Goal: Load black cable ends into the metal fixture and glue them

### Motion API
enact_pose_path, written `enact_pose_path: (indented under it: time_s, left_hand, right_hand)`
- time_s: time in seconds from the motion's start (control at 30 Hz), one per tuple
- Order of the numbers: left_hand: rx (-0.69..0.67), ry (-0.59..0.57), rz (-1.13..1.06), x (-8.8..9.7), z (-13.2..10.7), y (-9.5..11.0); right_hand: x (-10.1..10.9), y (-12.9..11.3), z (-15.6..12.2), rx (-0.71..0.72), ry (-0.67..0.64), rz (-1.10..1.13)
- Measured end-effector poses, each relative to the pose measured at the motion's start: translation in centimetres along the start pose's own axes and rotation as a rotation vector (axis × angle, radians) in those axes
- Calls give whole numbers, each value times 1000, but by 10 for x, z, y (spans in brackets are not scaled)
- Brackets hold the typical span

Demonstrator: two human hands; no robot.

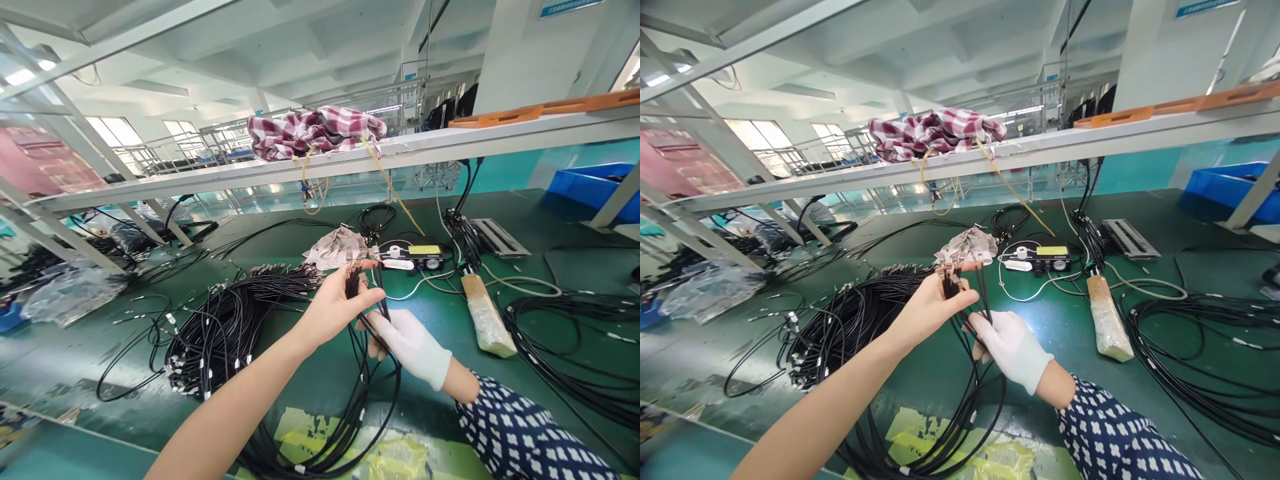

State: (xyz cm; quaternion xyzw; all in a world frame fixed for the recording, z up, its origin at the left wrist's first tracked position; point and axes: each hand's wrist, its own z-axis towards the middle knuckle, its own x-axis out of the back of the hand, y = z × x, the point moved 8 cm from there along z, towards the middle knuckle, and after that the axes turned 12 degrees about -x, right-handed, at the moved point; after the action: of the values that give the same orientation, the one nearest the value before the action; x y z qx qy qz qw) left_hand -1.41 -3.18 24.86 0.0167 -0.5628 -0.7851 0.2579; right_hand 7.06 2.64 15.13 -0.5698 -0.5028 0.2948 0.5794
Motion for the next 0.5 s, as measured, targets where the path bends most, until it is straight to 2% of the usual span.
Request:
enact_pose_path:
  time_s: [0.17, 0.3, 0.37, 0.43, 0.5]
  left_hand:
    - [-30, -31, 20, -2, 4, 1]
    - [-110, -59, 83, 1, 5, 12]
    - [-204, -115, 146, -1, 8, 32]
    - [-356, -199, 273, -7, 13, 66]
    - [-538, -290, 448, -16, 18, 109]
  right_hand:
    - [0, -14, -13, 156, 66, -301]
    - [24, -29, -20, 293, 347, -509]
    - [34, -41, -23, 358, 397, -499]
    - [38, -59, -23, 394, 324, -409]
    - [38, -84, -22, 399, 210, -279]
